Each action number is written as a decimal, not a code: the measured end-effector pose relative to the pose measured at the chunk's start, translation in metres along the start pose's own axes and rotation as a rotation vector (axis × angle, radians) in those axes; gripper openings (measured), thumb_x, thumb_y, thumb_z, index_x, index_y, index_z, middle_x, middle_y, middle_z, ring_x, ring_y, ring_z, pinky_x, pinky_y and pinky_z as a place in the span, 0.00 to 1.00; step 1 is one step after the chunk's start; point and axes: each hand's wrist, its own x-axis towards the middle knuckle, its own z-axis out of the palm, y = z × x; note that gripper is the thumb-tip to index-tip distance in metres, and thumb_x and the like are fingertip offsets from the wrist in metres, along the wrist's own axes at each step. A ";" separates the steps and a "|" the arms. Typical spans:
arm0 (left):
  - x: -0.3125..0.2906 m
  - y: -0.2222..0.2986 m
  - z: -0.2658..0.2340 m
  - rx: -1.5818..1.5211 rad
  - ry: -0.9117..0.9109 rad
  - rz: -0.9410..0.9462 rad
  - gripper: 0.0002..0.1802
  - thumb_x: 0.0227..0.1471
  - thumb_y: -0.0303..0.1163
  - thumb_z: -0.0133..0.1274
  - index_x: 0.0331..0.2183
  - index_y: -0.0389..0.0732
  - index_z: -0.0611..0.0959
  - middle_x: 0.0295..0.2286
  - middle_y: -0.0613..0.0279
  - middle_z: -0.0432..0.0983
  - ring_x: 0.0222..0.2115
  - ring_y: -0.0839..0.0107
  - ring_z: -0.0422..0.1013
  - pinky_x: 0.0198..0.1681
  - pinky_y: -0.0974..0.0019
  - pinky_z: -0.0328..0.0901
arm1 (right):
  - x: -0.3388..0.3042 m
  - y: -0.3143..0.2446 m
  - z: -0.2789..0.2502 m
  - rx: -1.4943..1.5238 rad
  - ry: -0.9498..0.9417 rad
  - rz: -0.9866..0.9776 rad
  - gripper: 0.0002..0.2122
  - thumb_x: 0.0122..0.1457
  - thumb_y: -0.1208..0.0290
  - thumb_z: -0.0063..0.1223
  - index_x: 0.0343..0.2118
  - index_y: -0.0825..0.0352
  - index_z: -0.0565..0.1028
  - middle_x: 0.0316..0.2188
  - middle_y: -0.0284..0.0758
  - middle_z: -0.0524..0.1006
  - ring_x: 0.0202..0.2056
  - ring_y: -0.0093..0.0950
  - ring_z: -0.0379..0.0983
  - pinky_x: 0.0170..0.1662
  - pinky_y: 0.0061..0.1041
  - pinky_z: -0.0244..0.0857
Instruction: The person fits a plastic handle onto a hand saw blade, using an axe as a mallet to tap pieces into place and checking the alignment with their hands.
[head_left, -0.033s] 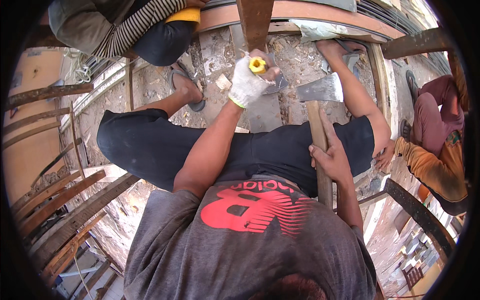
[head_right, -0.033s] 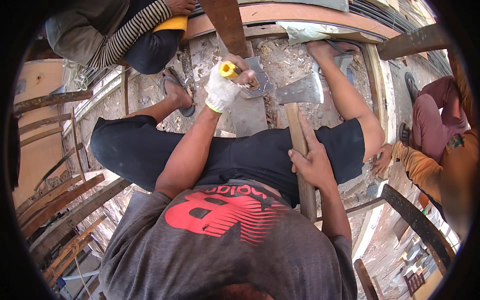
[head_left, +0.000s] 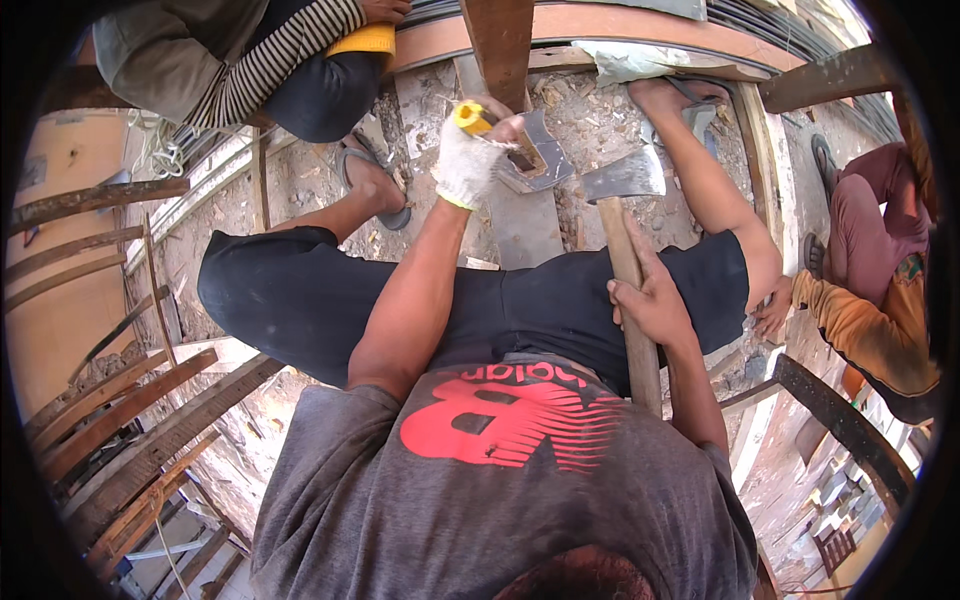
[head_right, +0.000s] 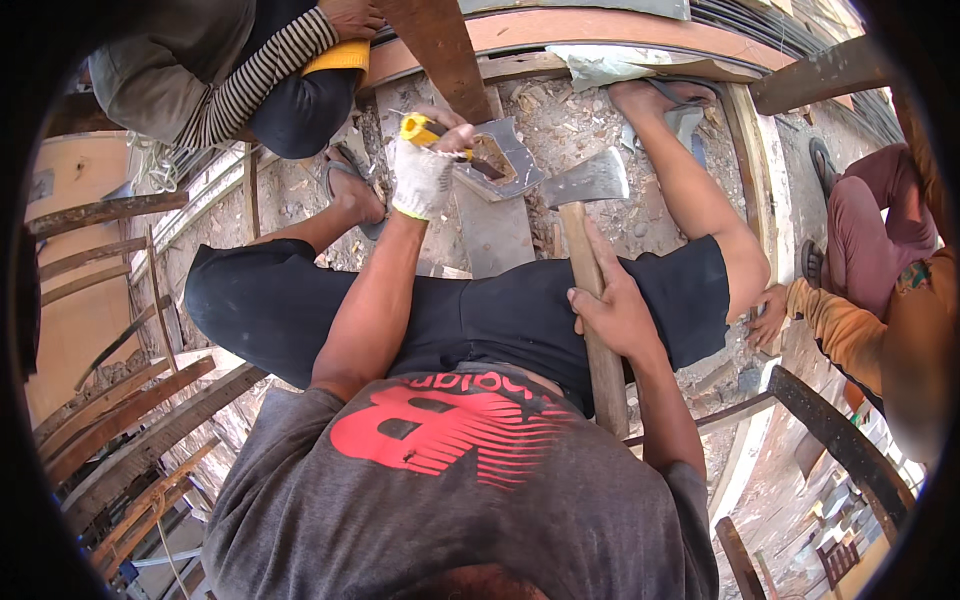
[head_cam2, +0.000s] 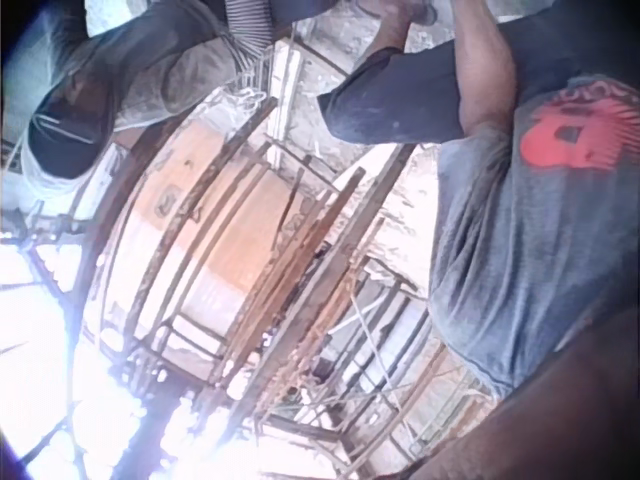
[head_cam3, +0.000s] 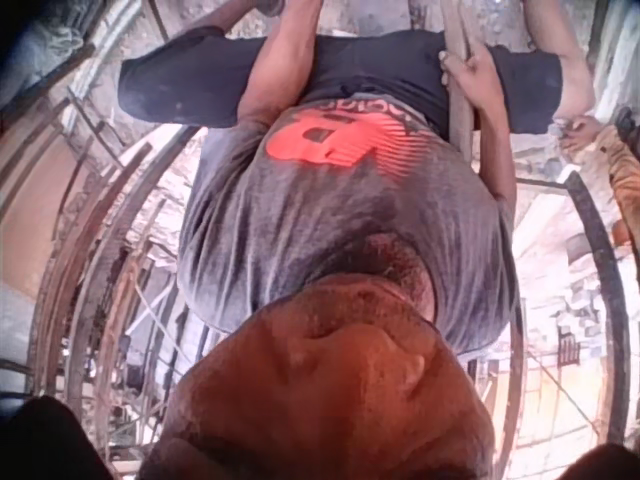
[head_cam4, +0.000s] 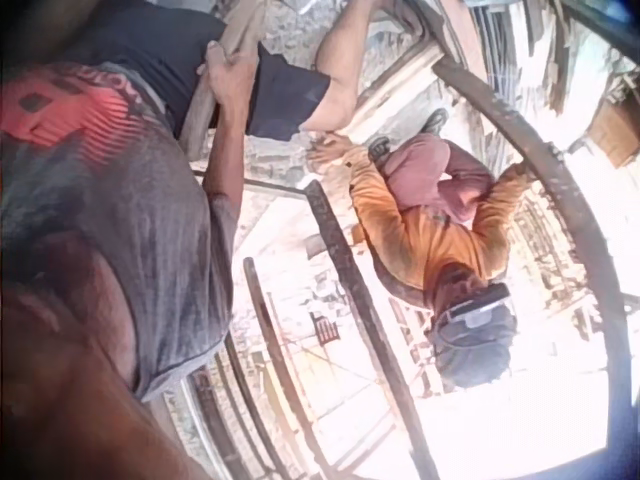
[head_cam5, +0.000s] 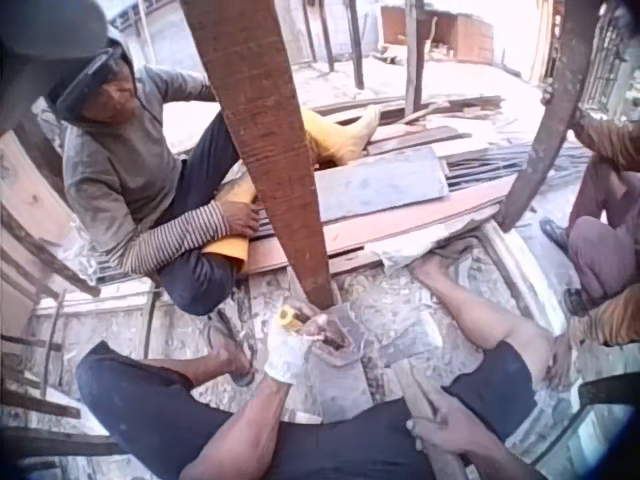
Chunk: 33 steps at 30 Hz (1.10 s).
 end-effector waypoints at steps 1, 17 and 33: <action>0.007 -0.002 -0.007 -0.044 0.044 -0.043 0.09 0.49 0.26 0.62 0.28 0.41 0.76 0.25 0.63 0.75 0.25 0.72 0.74 0.32 0.66 0.70 | 0.011 0.005 0.003 0.074 -0.023 -0.054 0.42 0.55 0.87 0.48 0.72 0.55 0.48 0.47 0.41 0.73 0.27 0.21 0.70 0.25 0.24 0.71; 0.017 0.034 0.005 -0.093 0.181 0.024 0.12 0.50 0.26 0.64 0.34 0.39 0.76 0.22 0.61 0.76 0.23 0.71 0.75 0.29 0.67 0.70 | 0.082 0.028 -0.018 0.411 0.121 0.208 0.43 0.52 0.78 0.54 0.71 0.61 0.46 0.29 0.40 0.75 0.21 0.27 0.74 0.23 0.29 0.71; -0.003 -0.068 -0.088 0.091 0.653 -0.729 0.20 0.53 0.50 0.63 0.33 0.46 0.74 0.23 0.63 0.68 0.18 0.65 0.68 0.21 0.58 0.63 | 0.229 0.042 0.006 0.055 -0.002 0.054 0.23 0.54 0.68 0.65 0.52 0.70 0.73 0.43 0.39 0.79 0.42 0.32 0.76 0.44 0.33 0.71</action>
